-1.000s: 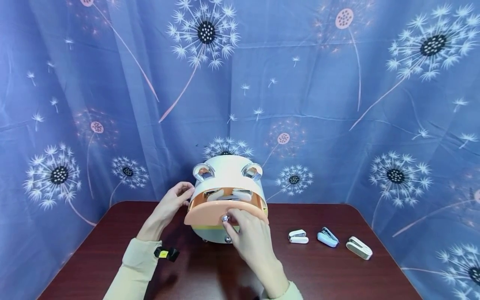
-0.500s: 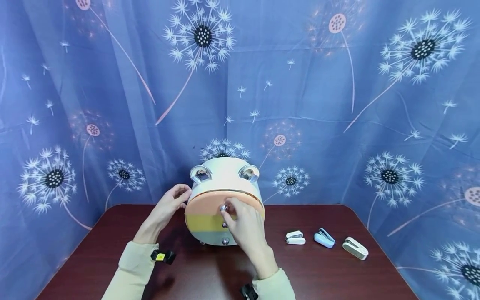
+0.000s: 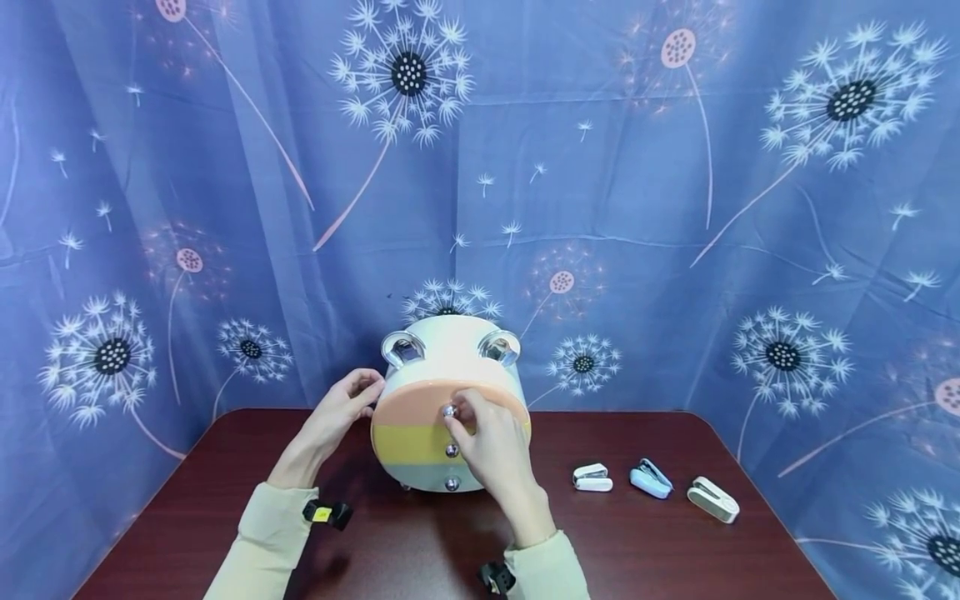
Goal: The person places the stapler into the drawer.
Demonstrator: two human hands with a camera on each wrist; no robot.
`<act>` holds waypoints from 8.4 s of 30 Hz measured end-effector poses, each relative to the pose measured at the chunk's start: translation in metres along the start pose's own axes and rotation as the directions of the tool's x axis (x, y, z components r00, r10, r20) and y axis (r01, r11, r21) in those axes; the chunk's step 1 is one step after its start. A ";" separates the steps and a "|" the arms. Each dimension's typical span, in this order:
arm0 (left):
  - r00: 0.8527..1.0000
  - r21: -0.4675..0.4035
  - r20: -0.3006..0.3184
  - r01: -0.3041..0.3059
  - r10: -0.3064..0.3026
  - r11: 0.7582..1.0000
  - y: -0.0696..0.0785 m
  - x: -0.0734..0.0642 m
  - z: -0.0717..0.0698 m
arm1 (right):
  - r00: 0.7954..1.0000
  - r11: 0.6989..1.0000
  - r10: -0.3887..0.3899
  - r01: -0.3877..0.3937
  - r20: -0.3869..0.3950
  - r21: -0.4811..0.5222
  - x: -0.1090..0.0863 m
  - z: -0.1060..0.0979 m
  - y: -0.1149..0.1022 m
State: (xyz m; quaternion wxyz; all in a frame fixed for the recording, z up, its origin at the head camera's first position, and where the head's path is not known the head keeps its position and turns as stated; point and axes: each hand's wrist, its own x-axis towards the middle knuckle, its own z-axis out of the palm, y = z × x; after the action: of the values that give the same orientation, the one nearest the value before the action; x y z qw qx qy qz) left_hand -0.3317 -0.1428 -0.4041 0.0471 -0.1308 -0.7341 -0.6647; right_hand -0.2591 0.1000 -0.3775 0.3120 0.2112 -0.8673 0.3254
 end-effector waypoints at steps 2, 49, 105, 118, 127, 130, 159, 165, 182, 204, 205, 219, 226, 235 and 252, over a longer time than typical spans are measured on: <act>1.000 0.000 0.005 -0.002 0.002 1.000 0.001 0.000 0.000 | 1.000 1.000 0.008 -0.007 -0.004 0.009 -0.001 0.000 0.000; 1.000 0.022 -0.001 -0.017 0.017 1.000 0.000 0.001 0.000 | 0.930 0.903 0.362 -0.366 -0.062 -0.226 -0.046 0.054 0.005; 1.000 0.018 -0.002 -0.015 0.015 1.000 -0.004 0.003 0.001 | 0.996 0.879 0.009 0.034 0.087 -0.476 -0.110 -0.006 -0.034; 1.000 0.030 0.004 -0.022 0.022 0.999 -0.002 0.004 -0.002 | 0.975 0.912 0.097 -0.007 0.198 -0.411 -0.107 -0.020 -0.039; 1.000 0.020 0.003 0.004 -0.004 1.000 -0.002 0.003 -0.001 | 0.951 0.945 0.124 -0.027 0.283 -0.325 -0.100 -0.072 -0.030; 1.000 0.019 0.005 -0.003 0.002 1.000 -0.002 0.004 -0.001 | 0.970 0.955 0.064 0.009 0.234 -0.298 -0.098 -0.094 -0.016; 1.000 0.032 -0.004 -0.009 0.009 0.999 0.000 0.000 0.000 | 0.980 0.935 0.195 -0.194 -0.027 -0.296 -0.119 -0.179 0.220; 1.000 0.019 -0.005 -0.008 0.008 1.000 -0.002 0.001 0.000 | 0.980 0.917 0.189 -0.198 -0.061 -0.345 -0.125 -0.171 0.261; 1.000 0.025 -0.006 -0.012 0.012 1.000 -0.003 0.000 0.001 | 0.848 0.840 0.455 -0.308 0.272 -0.446 -0.134 -0.175 0.300; 1.000 0.031 -0.003 -0.008 0.008 0.999 -0.001 0.002 0.001 | 0.808 0.829 0.454 -0.228 0.376 -0.511 -0.103 -0.189 0.277; 1.000 0.031 0.000 -0.009 0.009 0.999 -0.001 0.002 0.001 | 0.817 0.835 0.435 -0.208 0.378 -0.509 -0.099 -0.190 0.273; 1.000 0.025 -0.011 -0.005 0.005 1.000 -0.003 0.004 0.002 | 0.914 0.869 0.139 0.072 0.382 -0.490 -0.035 -0.190 0.188; 1.000 0.031 -0.016 -0.005 0.006 1.000 -0.003 0.003 0.003 | 0.935 0.873 -0.033 0.199 0.353 -0.446 -0.022 -0.178 0.134; 1.000 0.020 -0.008 -0.011 0.011 1.000 -0.001 0.003 0.003 | 0.924 0.886 -0.162 0.291 0.345 -0.362 -0.014 -0.149 0.080; 1.000 0.017 -0.024 -0.008 0.008 1.000 -0.001 -0.002 -0.001 | 0.818 0.871 -0.331 0.457 0.471 -0.182 0.000 -0.079 0.014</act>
State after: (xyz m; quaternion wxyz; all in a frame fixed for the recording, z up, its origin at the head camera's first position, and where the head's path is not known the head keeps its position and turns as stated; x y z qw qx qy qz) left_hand -0.3298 -0.1436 -0.4053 0.0597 -0.1255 -0.7385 -0.6598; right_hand -0.2350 0.1643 -0.3367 0.2039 0.4060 -0.8881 0.0697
